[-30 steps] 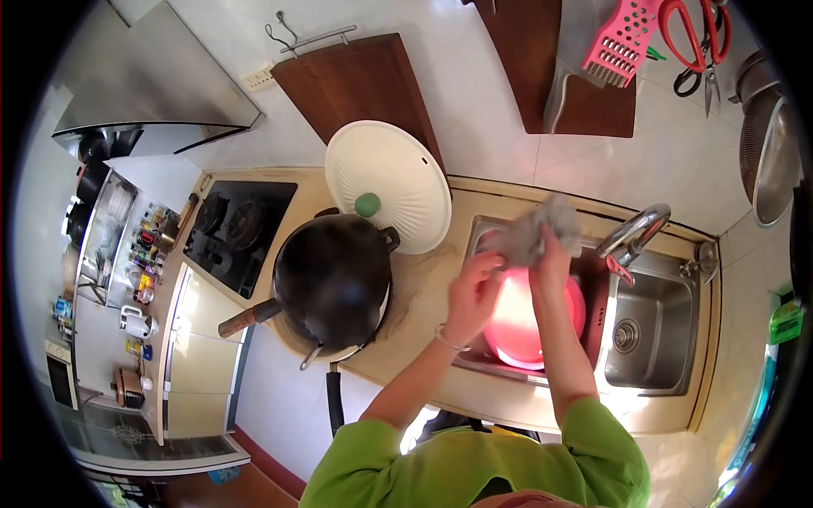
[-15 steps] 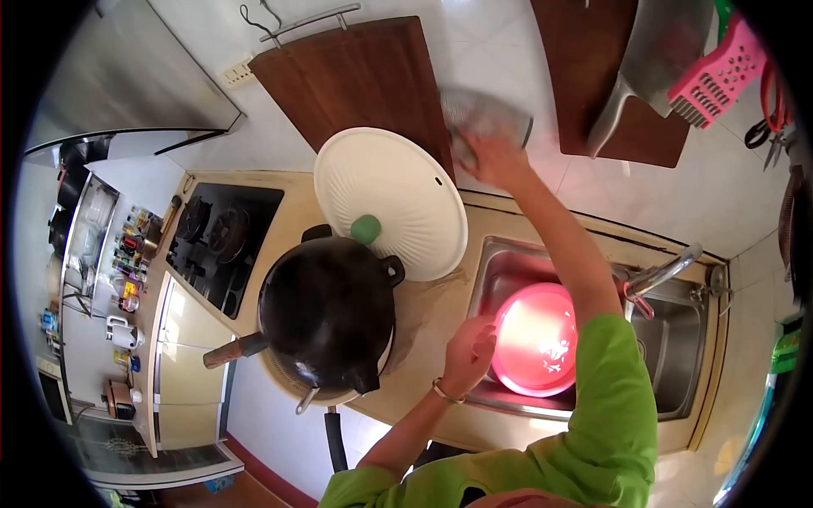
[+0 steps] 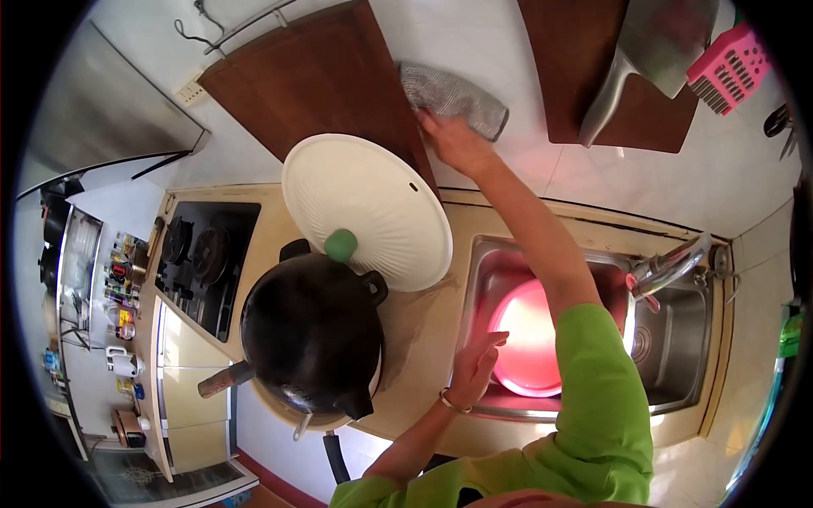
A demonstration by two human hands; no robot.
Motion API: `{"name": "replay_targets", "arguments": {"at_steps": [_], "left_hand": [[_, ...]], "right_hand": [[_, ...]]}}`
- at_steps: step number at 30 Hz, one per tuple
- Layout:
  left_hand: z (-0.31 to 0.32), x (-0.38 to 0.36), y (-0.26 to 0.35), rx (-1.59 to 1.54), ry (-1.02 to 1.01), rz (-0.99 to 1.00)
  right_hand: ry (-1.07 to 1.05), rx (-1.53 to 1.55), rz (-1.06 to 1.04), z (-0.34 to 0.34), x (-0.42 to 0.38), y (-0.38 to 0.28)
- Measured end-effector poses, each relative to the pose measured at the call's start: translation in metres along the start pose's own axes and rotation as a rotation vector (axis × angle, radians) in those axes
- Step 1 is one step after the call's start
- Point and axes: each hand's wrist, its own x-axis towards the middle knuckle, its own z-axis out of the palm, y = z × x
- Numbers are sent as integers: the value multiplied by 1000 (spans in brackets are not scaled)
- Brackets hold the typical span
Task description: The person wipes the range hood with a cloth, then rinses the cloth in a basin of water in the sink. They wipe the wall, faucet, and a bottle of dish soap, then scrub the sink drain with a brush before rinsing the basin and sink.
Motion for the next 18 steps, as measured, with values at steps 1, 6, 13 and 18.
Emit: {"name": "replay_targets", "arguments": {"at_steps": [1, 6, 13, 18], "left_hand": [[0, 5, 0, -6, 36, 4], [-5, 16, -3, -32, 24, 15], [-2, 18, -3, 2, 3, 28], [-7, 14, -5, -17, 17, -5]], "right_hand": [[-13, -423, -188, 28, -17, 17], [255, -470, -16, -47, -22, 1], [171, -230, 112, -18, -73, 12], [411, -245, 228, -23, -33, 3]]}}
